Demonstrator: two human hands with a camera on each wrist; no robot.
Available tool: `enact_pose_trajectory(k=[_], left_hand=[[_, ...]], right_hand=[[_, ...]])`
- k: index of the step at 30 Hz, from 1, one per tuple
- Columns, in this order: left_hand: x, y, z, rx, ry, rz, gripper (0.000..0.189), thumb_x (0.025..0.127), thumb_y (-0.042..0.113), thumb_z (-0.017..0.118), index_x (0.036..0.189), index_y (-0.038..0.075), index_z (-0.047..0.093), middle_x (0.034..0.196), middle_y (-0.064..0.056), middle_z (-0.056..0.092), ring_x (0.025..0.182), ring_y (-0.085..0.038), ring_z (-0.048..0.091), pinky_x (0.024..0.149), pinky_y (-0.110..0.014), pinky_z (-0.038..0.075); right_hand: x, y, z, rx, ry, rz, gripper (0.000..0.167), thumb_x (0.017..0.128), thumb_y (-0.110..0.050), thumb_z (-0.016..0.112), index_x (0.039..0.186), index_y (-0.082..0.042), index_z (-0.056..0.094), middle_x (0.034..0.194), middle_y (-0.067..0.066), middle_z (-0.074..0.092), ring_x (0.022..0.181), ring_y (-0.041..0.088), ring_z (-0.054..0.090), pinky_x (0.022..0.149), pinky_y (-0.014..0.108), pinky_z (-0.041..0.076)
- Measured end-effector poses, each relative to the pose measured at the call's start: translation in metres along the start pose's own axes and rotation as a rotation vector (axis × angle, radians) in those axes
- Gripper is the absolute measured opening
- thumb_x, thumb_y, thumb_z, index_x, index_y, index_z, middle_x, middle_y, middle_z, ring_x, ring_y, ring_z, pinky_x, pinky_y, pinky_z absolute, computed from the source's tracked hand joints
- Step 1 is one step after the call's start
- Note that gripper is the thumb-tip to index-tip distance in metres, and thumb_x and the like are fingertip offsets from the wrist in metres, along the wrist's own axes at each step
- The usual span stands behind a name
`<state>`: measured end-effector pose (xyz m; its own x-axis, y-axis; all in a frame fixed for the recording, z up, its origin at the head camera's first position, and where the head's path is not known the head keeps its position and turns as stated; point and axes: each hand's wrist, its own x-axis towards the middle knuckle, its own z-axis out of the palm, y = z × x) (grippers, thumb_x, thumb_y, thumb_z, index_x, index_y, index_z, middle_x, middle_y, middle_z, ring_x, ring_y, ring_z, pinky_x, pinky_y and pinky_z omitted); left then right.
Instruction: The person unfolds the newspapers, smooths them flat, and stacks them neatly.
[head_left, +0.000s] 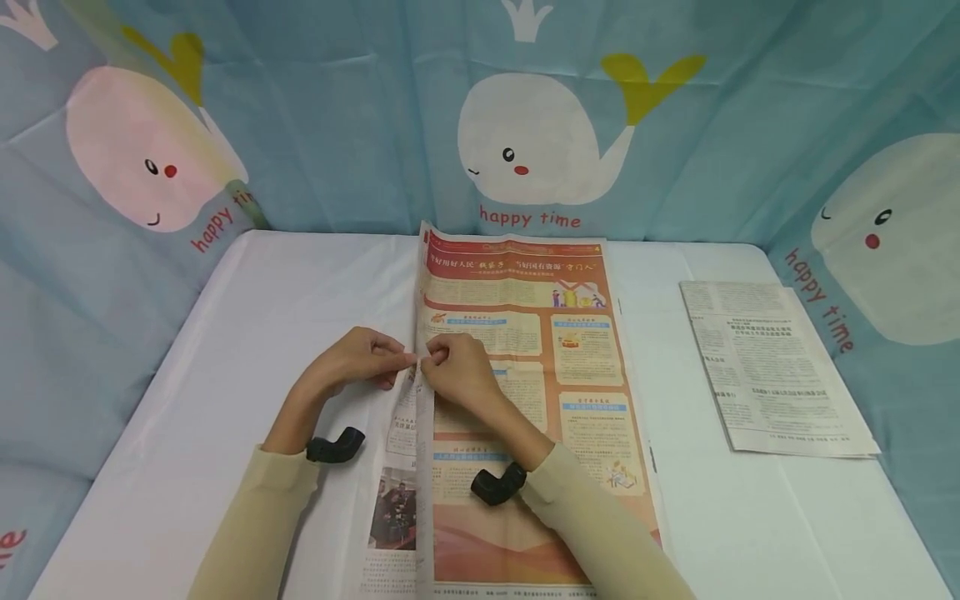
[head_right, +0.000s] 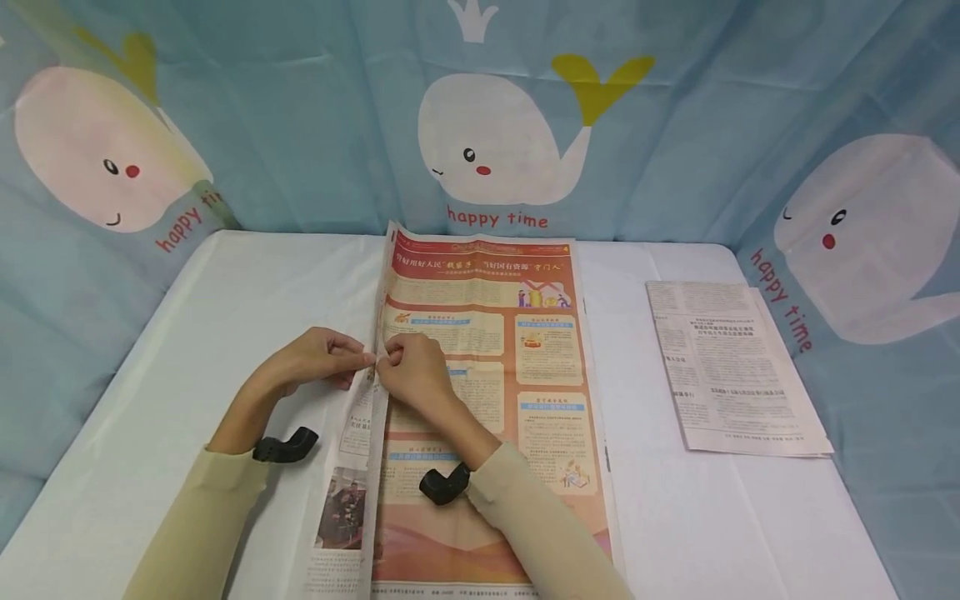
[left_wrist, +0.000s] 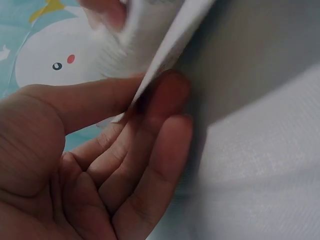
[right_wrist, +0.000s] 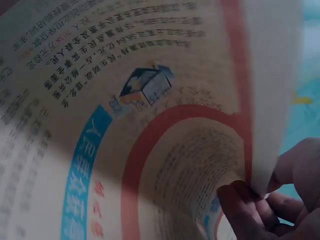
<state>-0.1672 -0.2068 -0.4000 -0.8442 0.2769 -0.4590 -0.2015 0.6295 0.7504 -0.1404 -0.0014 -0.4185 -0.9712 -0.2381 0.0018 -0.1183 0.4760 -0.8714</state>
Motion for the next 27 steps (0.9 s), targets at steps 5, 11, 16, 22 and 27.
enact_pose_trajectory(k=[5, 11, 16, 22, 27], left_hand=[[0.001, 0.0, 0.0, 0.011, -0.006, 0.017, 0.035, 0.1, 0.028, 0.074, 0.111, -0.005, 0.077, 0.092, -0.011, 0.081, 0.074, -0.013, 0.074, 0.067, -0.028, 0.058], [0.001, -0.008, 0.001, -0.006, 0.053, -0.002, 0.042, 0.099, 0.027, 0.076, 0.122, -0.007, 0.071, 0.095, -0.012, 0.081, 0.071, -0.013, 0.07, 0.064, -0.027, 0.057], [-0.005, -0.018, -0.003, -0.014, 0.124, -0.003, 0.045, 0.1, 0.028, 0.074, 0.126, -0.009, 0.068, 0.099, -0.014, 0.081, 0.073, -0.013, 0.071, 0.066, -0.027, 0.058], [-0.013, -0.031, -0.012, -0.036, 0.16, -0.014, 0.05, 0.102, 0.031, 0.071, 0.131, -0.01, 0.066, 0.106, -0.016, 0.081, 0.078, -0.012, 0.073, 0.068, -0.025, 0.06], [-0.021, -0.044, -0.022, -0.026, 0.192, -0.028, 0.059, 0.102, 0.038, 0.071, 0.138, -0.009, 0.063, 0.111, -0.017, 0.08, 0.078, -0.011, 0.071, 0.069, -0.025, 0.058]], right_hand=[[-0.005, 0.002, -0.018, 0.051, 0.063, -0.033, 0.017, 0.096, -0.011, 0.068, 0.101, -0.001, 0.081, 0.083, 0.012, 0.075, 0.06, 0.006, 0.053, 0.057, 0.018, 0.042], [-0.02, 0.005, -0.057, 0.154, 0.137, 0.018, 0.019, 0.101, -0.018, 0.071, 0.107, -0.002, 0.08, 0.087, 0.013, 0.074, 0.068, 0.011, 0.065, 0.062, 0.021, 0.053], [-0.032, 0.011, -0.092, 0.2, 0.183, 0.074, 0.028, 0.101, -0.019, 0.072, 0.122, -0.001, 0.076, 0.099, 0.016, 0.074, 0.076, 0.014, 0.071, 0.068, 0.022, 0.057], [-0.05, 0.028, -0.14, 0.27, 0.183, 0.128, 0.034, 0.103, -0.02, 0.07, 0.131, 0.0, 0.07, 0.113, 0.021, 0.071, 0.076, 0.012, 0.075, 0.065, 0.028, 0.063], [-0.066, 0.044, -0.172, 0.233, 0.205, 0.189, 0.04, 0.102, -0.025, 0.072, 0.133, 0.001, 0.069, 0.112, 0.015, 0.073, 0.079, 0.006, 0.074, 0.069, 0.025, 0.06]])
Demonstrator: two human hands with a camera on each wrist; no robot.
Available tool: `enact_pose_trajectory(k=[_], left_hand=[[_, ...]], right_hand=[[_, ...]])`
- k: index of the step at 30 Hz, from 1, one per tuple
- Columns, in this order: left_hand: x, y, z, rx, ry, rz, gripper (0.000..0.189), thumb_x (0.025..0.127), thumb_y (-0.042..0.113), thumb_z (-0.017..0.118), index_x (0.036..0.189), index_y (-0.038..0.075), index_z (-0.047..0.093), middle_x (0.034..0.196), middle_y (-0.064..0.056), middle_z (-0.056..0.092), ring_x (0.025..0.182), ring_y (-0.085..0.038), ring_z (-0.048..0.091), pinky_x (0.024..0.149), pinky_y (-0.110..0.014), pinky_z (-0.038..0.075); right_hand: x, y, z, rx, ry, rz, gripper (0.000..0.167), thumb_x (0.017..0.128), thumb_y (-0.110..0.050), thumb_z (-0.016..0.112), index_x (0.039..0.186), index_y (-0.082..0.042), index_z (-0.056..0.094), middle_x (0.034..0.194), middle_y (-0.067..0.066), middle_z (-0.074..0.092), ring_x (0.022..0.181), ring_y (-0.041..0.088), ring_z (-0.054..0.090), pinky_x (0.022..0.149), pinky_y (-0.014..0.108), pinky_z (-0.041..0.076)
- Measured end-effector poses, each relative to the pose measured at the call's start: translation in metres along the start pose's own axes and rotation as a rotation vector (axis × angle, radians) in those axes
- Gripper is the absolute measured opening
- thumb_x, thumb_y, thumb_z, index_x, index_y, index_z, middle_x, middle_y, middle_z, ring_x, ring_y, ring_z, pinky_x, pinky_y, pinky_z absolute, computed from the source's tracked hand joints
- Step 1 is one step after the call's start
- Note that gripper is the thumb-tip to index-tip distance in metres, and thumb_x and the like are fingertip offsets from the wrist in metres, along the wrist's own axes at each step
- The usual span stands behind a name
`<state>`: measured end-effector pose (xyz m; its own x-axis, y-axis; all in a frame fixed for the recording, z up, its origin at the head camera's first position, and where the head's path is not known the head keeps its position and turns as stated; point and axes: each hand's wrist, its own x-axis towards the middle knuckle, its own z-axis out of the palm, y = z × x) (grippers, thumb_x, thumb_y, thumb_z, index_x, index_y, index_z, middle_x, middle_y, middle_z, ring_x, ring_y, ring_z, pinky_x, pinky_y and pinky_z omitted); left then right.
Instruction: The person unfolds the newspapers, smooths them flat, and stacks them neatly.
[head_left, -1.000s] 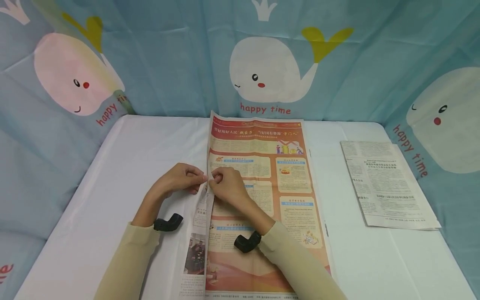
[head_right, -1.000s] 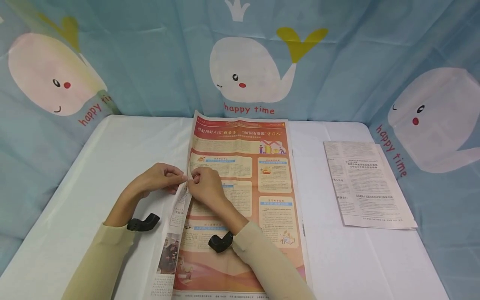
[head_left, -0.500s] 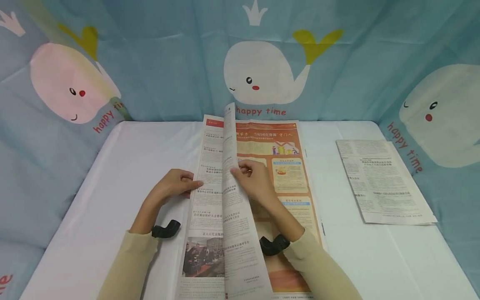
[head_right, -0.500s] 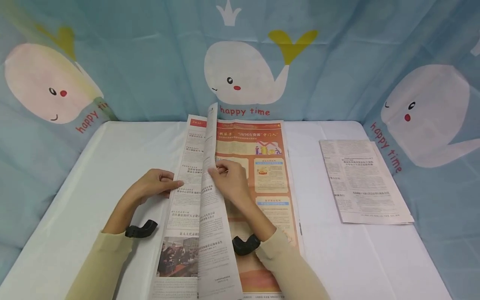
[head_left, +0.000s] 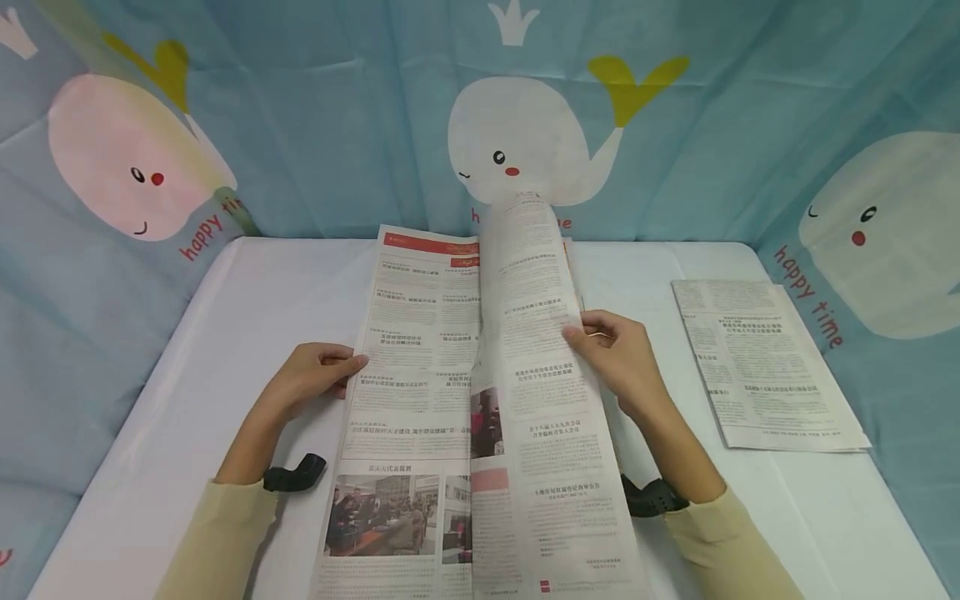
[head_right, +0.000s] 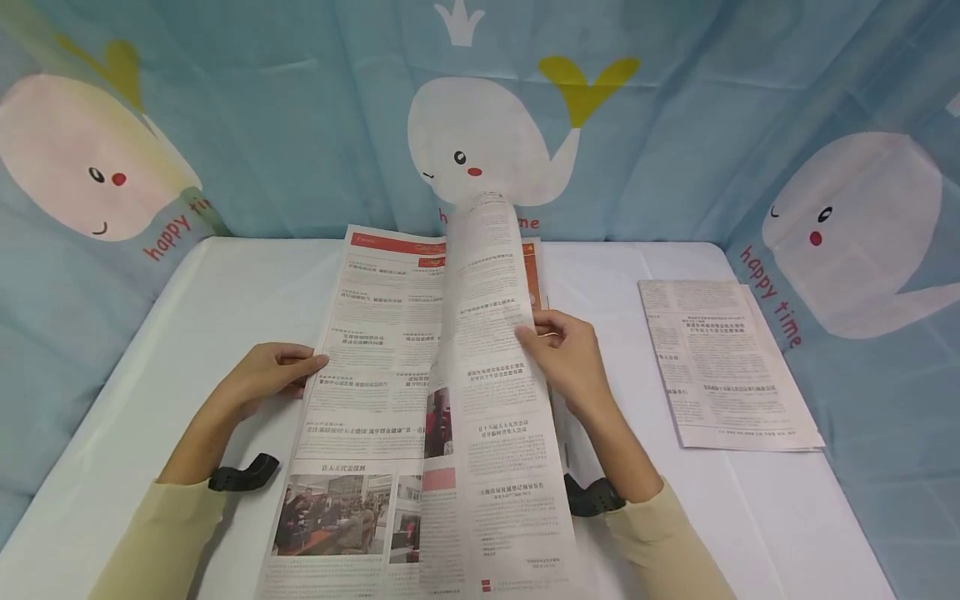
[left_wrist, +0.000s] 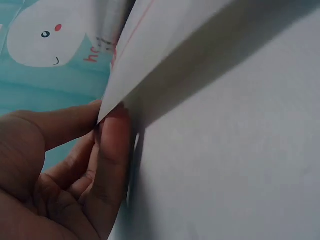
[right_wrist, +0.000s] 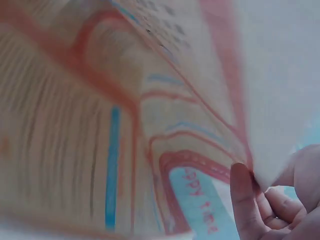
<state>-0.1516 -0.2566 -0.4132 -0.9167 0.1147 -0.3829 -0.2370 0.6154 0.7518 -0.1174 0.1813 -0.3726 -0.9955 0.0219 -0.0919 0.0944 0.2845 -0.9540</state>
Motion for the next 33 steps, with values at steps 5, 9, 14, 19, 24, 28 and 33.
enact_pose_trajectory(k=[5, 9, 14, 19, 24, 28, 33], left_hand=[[-0.008, -0.01, -0.016, -0.001, 0.057, -0.017, 0.071, 0.1, 0.044, 0.074, 0.144, -0.01, 0.058, 0.123, -0.024, 0.076, 0.08, -0.007, 0.074, 0.071, -0.024, 0.059], [-0.013, -0.018, -0.029, 0.009, 0.101, -0.022, 0.074, 0.1, 0.046, 0.073, 0.145, -0.011, 0.056, 0.13, -0.028, 0.072, 0.082, -0.002, 0.072, 0.071, -0.023, 0.06], [-0.018, -0.03, -0.048, 0.058, 0.138, -0.036, 0.074, 0.101, 0.047, 0.07, 0.144, -0.012, 0.056, 0.132, -0.03, 0.07, 0.083, 0.001, 0.068, 0.072, -0.022, 0.06], [-0.024, -0.042, -0.069, 0.112, 0.151, -0.041, 0.074, 0.103, 0.048, 0.067, 0.144, -0.011, 0.056, 0.135, -0.032, 0.067, 0.095, -0.011, 0.071, 0.078, -0.029, 0.063], [-0.026, -0.056, -0.095, 0.153, 0.151, -0.061, 0.076, 0.103, 0.051, 0.066, 0.145, -0.012, 0.055, 0.134, -0.032, 0.067, 0.098, -0.012, 0.072, 0.079, -0.034, 0.065], [-0.027, -0.065, -0.112, 0.149, 0.146, -0.082, 0.08, 0.102, 0.052, 0.066, 0.146, -0.014, 0.053, 0.126, -0.022, 0.071, 0.087, 0.005, 0.065, 0.076, -0.028, 0.064], [-0.03, -0.075, -0.124, 0.146, 0.184, -0.106, 0.081, 0.102, 0.051, 0.066, 0.145, -0.016, 0.052, 0.123, -0.022, 0.069, 0.081, 0.009, 0.061, 0.073, -0.025, 0.063]], right_hand=[[-0.006, 0.009, -0.029, -0.031, 0.04, 0.052, 0.045, 0.103, -0.03, 0.072, 0.135, 0.002, 0.066, 0.101, -0.006, 0.071, 0.084, 0.002, 0.071, 0.074, 0.021, 0.059], [-0.01, 0.013, -0.049, -0.026, 0.061, 0.092, 0.052, 0.103, -0.032, 0.071, 0.14, 0.003, 0.061, 0.097, -0.016, 0.068, 0.087, -0.001, 0.069, 0.077, 0.018, 0.06], [-0.012, 0.02, -0.075, -0.041, 0.091, 0.116, 0.061, 0.104, -0.034, 0.069, 0.15, 0.004, 0.053, 0.097, -0.022, 0.066, 0.088, -0.004, 0.067, 0.078, 0.014, 0.059], [-0.01, 0.034, -0.099, -0.072, 0.114, 0.155, 0.07, 0.105, -0.036, 0.068, 0.157, 0.004, 0.044, 0.098, -0.023, 0.062, 0.088, -0.005, 0.063, 0.076, 0.013, 0.057], [-0.009, 0.051, -0.119, -0.107, 0.135, 0.204, 0.074, 0.104, -0.04, 0.067, 0.159, 0.002, 0.041, 0.102, -0.024, 0.059, 0.091, -0.005, 0.06, 0.077, 0.011, 0.053], [-0.008, 0.06, -0.129, -0.128, 0.144, 0.224, 0.075, 0.104, -0.04, 0.067, 0.16, 0.002, 0.04, 0.103, -0.025, 0.059, 0.09, -0.006, 0.061, 0.077, 0.009, 0.054], [-0.009, 0.069, -0.139, -0.185, 0.16, 0.237, 0.075, 0.104, -0.04, 0.068, 0.16, 0.002, 0.04, 0.096, -0.027, 0.059, 0.084, -0.004, 0.06, 0.073, 0.013, 0.053]])
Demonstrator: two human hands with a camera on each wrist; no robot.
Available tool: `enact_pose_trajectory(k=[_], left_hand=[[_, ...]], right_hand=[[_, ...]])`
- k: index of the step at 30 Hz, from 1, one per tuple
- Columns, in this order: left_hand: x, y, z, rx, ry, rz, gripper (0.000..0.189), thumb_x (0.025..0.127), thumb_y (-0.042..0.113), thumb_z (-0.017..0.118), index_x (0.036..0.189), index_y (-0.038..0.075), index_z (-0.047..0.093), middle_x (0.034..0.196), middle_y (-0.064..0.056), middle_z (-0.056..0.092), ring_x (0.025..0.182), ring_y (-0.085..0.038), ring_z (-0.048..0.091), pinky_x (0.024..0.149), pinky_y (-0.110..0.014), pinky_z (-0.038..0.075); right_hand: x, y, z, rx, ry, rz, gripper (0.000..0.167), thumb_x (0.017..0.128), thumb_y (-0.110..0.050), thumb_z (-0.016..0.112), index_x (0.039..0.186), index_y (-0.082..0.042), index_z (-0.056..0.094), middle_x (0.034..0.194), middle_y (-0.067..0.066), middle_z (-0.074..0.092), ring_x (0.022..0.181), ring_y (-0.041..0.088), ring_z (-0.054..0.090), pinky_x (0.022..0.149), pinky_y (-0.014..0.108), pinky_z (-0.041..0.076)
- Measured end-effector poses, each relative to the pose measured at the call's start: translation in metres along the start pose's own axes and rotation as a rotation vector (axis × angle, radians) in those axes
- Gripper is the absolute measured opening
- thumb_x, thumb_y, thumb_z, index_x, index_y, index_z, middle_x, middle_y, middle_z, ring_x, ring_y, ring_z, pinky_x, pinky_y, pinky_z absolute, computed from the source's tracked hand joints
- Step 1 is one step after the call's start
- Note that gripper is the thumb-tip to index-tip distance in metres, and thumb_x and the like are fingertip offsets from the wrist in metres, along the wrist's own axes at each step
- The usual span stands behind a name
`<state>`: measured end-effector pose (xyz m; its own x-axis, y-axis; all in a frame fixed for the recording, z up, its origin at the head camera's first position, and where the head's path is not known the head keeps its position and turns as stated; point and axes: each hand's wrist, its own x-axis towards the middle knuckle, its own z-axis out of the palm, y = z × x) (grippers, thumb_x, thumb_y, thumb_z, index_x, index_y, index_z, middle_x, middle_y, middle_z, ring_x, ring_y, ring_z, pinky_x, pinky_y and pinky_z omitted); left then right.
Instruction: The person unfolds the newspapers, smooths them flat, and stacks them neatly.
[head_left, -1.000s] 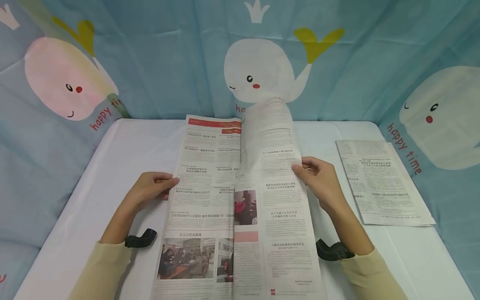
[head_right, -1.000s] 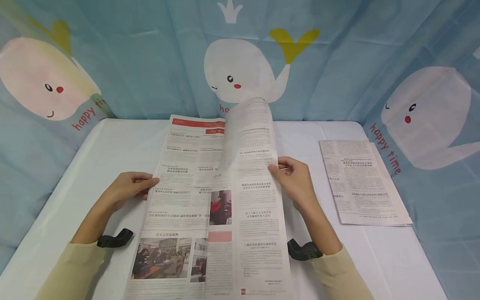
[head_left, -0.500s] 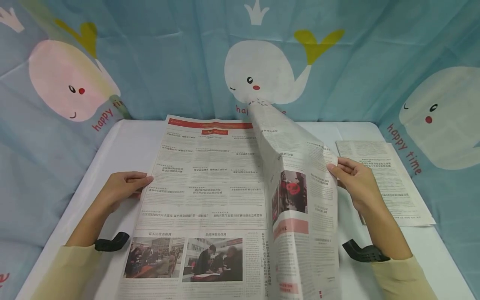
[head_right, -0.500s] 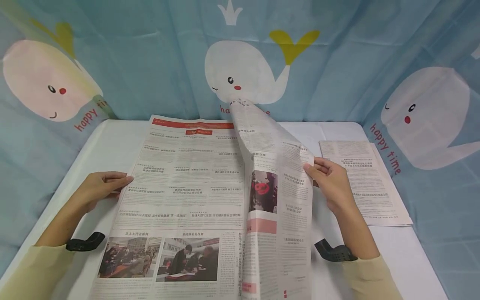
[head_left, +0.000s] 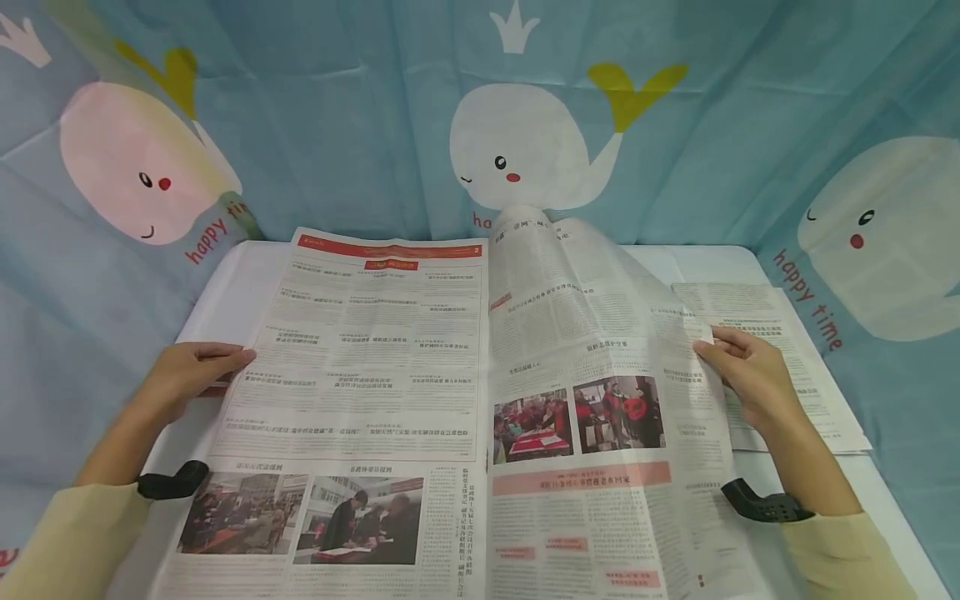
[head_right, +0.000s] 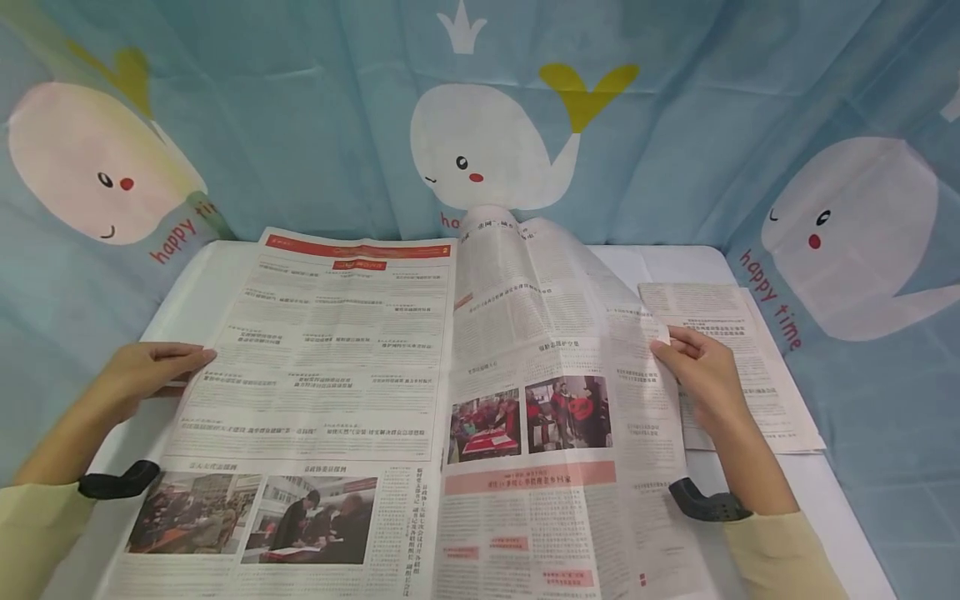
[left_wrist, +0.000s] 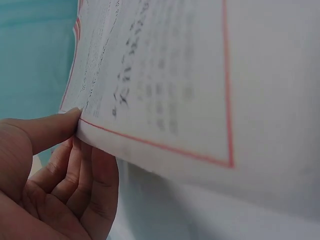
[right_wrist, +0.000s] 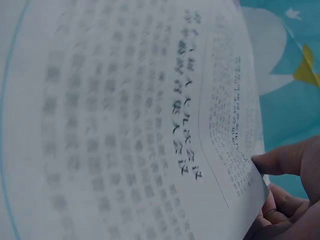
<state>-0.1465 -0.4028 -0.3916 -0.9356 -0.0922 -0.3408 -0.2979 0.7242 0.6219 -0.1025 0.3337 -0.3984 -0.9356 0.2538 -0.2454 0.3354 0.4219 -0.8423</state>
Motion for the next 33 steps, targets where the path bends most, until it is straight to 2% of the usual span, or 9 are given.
enact_pose_trajectory(k=[2, 9, 13, 16, 19, 25, 29, 33], left_hand=[[0.0, -0.005, -0.002, 0.002, 0.019, -0.013, 0.08, 0.103, 0.05, 0.066, 0.144, -0.017, 0.052, 0.128, -0.031, 0.066, 0.079, 0.008, 0.061, 0.072, -0.027, 0.063], [0.001, -0.02, -0.011, 0.016, 0.081, -0.06, 0.077, 0.104, 0.047, 0.065, 0.142, -0.018, 0.053, 0.123, -0.03, 0.066, 0.074, 0.01, 0.058, 0.065, -0.022, 0.059], [0.002, -0.023, -0.015, 0.022, 0.096, -0.096, 0.078, 0.104, 0.048, 0.063, 0.144, -0.019, 0.051, 0.131, -0.038, 0.059, 0.073, 0.007, 0.057, 0.062, -0.022, 0.058], [0.001, -0.025, -0.017, 0.023, 0.099, -0.11, 0.08, 0.104, 0.047, 0.062, 0.144, -0.02, 0.049, 0.138, -0.042, 0.052, 0.075, 0.006, 0.055, 0.061, -0.022, 0.057], [0.0, -0.026, -0.018, 0.043, 0.104, -0.121, 0.079, 0.104, 0.047, 0.063, 0.143, -0.021, 0.05, 0.137, -0.042, 0.053, 0.074, 0.004, 0.055, 0.06, -0.022, 0.055], [-0.003, -0.026, -0.015, 0.08, 0.113, -0.135, 0.076, 0.103, 0.044, 0.065, 0.14, -0.022, 0.052, 0.126, -0.042, 0.061, 0.071, -0.002, 0.059, 0.058, -0.027, 0.053], [-0.005, -0.024, -0.014, 0.07, 0.118, -0.113, 0.077, 0.104, 0.045, 0.064, 0.14, -0.022, 0.052, 0.13, -0.044, 0.058, 0.071, 0.001, 0.058, 0.058, -0.026, 0.053], [-0.007, -0.023, -0.014, 0.109, 0.139, -0.096, 0.077, 0.104, 0.045, 0.062, 0.14, -0.022, 0.053, 0.134, -0.045, 0.055, 0.072, -0.001, 0.056, 0.057, -0.024, 0.051]], right_hand=[[0.002, 0.006, -0.002, -0.021, 0.003, 0.007, 0.076, 0.104, -0.04, 0.068, 0.16, 0.002, 0.041, 0.093, -0.027, 0.059, 0.082, -0.003, 0.061, 0.071, 0.015, 0.054], [0.008, 0.023, 0.0, -0.085, -0.003, 0.015, 0.072, 0.104, -0.042, 0.066, 0.156, 0.003, 0.046, 0.09, -0.022, 0.061, 0.076, -0.001, 0.064, 0.066, 0.022, 0.057], [0.006, 0.028, 0.004, -0.115, -0.007, 0.0, 0.069, 0.104, -0.038, 0.067, 0.154, 0.006, 0.048, 0.089, -0.02, 0.062, 0.074, -0.001, 0.065, 0.065, 0.022, 0.058], [0.004, 0.03, 0.007, -0.144, 0.0, -0.008, 0.066, 0.104, -0.035, 0.068, 0.151, 0.008, 0.05, 0.09, -0.013, 0.065, 0.073, 0.001, 0.065, 0.063, 0.023, 0.058], [0.0, 0.03, 0.009, -0.185, 0.009, -0.018, 0.063, 0.103, -0.031, 0.069, 0.148, 0.01, 0.053, 0.095, -0.003, 0.068, 0.072, 0.002, 0.064, 0.062, 0.022, 0.057], [-0.011, 0.029, 0.008, -0.264, 0.025, -0.072, 0.059, 0.102, -0.025, 0.07, 0.145, 0.012, 0.054, 0.103, 0.015, 0.07, 0.071, 0.001, 0.062, 0.06, 0.021, 0.055], [-0.014, 0.024, 0.007, -0.301, 0.085, -0.121, 0.055, 0.101, -0.025, 0.071, 0.142, 0.009, 0.059, 0.107, 0.02, 0.071, 0.07, -0.001, 0.061, 0.059, 0.02, 0.054], [-0.013, 0.02, 0.011, -0.381, 0.131, -0.205, 0.049, 0.098, -0.019, 0.073, 0.136, 0.011, 0.064, 0.102, 0.024, 0.073, 0.071, 0.006, 0.064, 0.057, 0.019, 0.051]])
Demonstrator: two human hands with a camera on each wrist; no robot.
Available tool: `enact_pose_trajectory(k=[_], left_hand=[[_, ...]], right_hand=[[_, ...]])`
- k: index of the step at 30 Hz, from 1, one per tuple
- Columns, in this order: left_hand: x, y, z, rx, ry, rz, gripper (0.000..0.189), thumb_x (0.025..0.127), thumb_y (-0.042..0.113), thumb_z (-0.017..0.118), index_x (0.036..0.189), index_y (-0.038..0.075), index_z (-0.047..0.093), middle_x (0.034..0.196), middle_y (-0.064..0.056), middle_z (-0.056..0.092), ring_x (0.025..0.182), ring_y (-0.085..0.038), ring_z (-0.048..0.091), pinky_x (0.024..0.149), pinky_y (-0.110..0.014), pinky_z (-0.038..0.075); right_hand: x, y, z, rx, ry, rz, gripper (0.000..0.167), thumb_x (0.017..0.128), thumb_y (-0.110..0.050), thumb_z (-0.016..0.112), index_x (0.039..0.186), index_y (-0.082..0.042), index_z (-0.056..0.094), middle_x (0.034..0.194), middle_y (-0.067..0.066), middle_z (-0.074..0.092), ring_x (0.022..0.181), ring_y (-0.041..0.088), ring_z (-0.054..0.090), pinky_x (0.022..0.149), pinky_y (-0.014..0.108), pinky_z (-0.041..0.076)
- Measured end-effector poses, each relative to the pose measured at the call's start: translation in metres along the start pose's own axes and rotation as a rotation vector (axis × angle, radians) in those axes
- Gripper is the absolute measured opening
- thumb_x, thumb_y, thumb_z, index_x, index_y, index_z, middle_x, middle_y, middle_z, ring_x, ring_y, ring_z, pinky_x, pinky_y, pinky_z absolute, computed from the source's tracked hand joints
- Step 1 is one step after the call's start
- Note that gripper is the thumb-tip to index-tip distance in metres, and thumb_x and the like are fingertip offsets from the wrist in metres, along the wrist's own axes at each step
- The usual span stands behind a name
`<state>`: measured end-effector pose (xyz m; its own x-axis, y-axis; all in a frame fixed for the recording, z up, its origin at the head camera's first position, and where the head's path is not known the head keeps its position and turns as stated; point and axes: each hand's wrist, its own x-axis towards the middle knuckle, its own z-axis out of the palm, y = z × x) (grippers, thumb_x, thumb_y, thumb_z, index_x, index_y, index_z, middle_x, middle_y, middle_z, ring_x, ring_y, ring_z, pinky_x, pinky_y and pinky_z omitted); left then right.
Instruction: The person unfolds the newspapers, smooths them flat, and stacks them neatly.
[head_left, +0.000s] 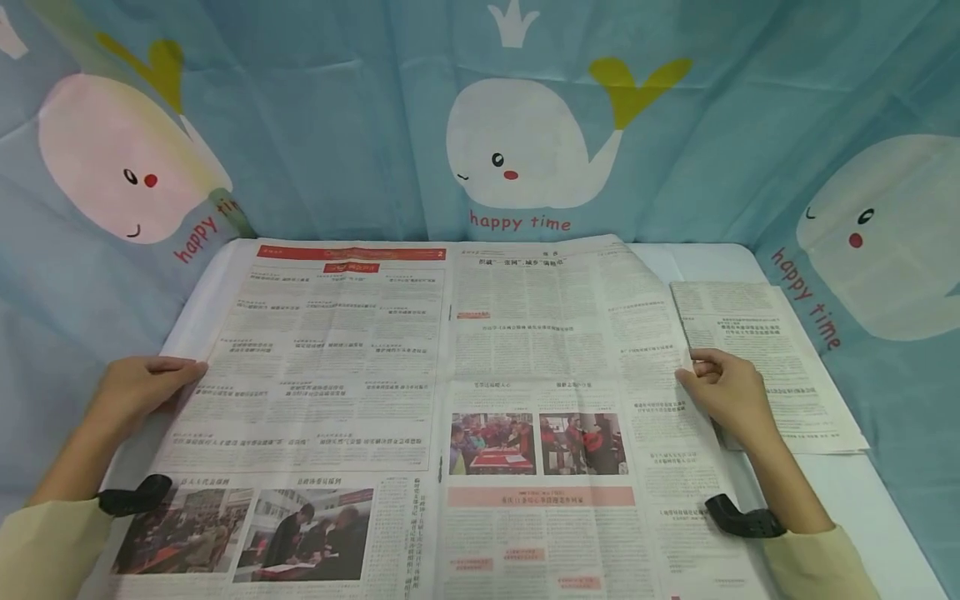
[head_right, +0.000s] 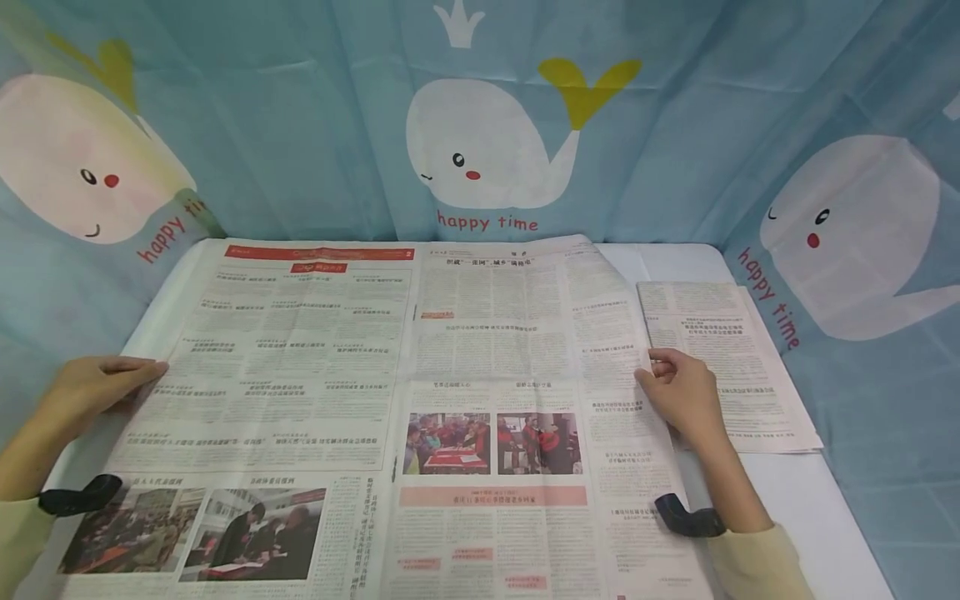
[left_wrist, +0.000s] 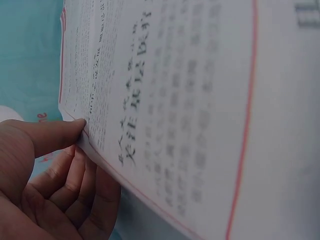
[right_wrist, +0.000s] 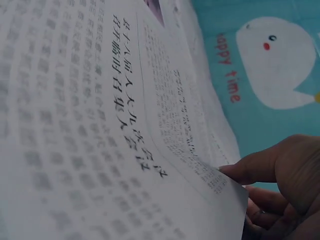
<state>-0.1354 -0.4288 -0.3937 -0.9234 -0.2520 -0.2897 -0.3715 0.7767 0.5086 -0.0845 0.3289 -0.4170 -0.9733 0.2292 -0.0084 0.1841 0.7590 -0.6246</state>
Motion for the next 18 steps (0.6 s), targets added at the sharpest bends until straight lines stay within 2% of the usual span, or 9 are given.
enact_pose_trajectory(k=[3, 7, 10, 14, 16, 18], left_hand=[[-0.004, 0.003, 0.0, 0.037, 0.027, -0.013, 0.076, 0.104, 0.046, 0.062, 0.139, -0.021, 0.054, 0.134, -0.045, 0.055, 0.073, -0.005, 0.056, 0.056, -0.025, 0.05], [-0.004, 0.002, 0.0, 0.057, 0.039, -0.022, 0.078, 0.103, 0.048, 0.062, 0.138, -0.021, 0.054, 0.133, -0.045, 0.056, 0.072, -0.006, 0.057, 0.056, -0.026, 0.05], [-0.004, 0.001, -0.001, 0.081, 0.037, -0.015, 0.079, 0.103, 0.05, 0.062, 0.137, -0.022, 0.055, 0.131, -0.045, 0.057, 0.072, -0.007, 0.058, 0.056, -0.027, 0.05], [-0.004, 0.0, -0.001, 0.099, 0.035, -0.007, 0.079, 0.103, 0.05, 0.061, 0.136, -0.022, 0.055, 0.124, -0.044, 0.061, 0.072, -0.011, 0.059, 0.056, -0.029, 0.05], [-0.003, 0.001, 0.0, 0.107, 0.038, -0.002, 0.078, 0.104, 0.05, 0.061, 0.136, -0.021, 0.056, 0.121, -0.043, 0.063, 0.072, -0.011, 0.059, 0.056, -0.03, 0.049], [-0.002, 0.003, 0.002, 0.118, 0.044, 0.005, 0.077, 0.103, 0.051, 0.061, 0.136, -0.02, 0.058, 0.118, -0.041, 0.065, 0.071, -0.011, 0.06, 0.056, -0.03, 0.049]], right_hand=[[0.004, 0.0, 0.003, -0.023, -0.006, -0.042, 0.048, 0.096, -0.014, 0.074, 0.133, 0.014, 0.064, 0.1, 0.027, 0.073, 0.072, 0.016, 0.069, 0.056, 0.019, 0.05], [0.007, -0.002, 0.006, -0.015, -0.023, -0.048, 0.049, 0.095, -0.013, 0.075, 0.133, 0.015, 0.063, 0.102, 0.029, 0.073, 0.076, 0.022, 0.073, 0.057, 0.018, 0.051], [0.008, -0.002, 0.005, -0.018, -0.065, -0.054, 0.05, 0.095, -0.014, 0.075, 0.134, 0.014, 0.062, 0.101, 0.027, 0.074, 0.077, 0.021, 0.073, 0.059, 0.019, 0.051], [0.008, 0.002, -0.001, -0.011, -0.161, -0.058, 0.054, 0.095, -0.015, 0.075, 0.136, 0.015, 0.06, 0.1, 0.024, 0.074, 0.077, 0.018, 0.071, 0.06, 0.023, 0.052], [0.01, 0.005, -0.003, -0.006, -0.169, -0.056, 0.055, 0.095, -0.015, 0.076, 0.137, 0.016, 0.059, 0.1, 0.023, 0.074, 0.077, 0.015, 0.07, 0.06, 0.023, 0.053], [0.014, 0.008, -0.004, 0.004, -0.14, -0.05, 0.053, 0.096, -0.014, 0.075, 0.138, 0.015, 0.059, 0.101, 0.024, 0.073, 0.078, 0.014, 0.069, 0.06, 0.021, 0.052]])
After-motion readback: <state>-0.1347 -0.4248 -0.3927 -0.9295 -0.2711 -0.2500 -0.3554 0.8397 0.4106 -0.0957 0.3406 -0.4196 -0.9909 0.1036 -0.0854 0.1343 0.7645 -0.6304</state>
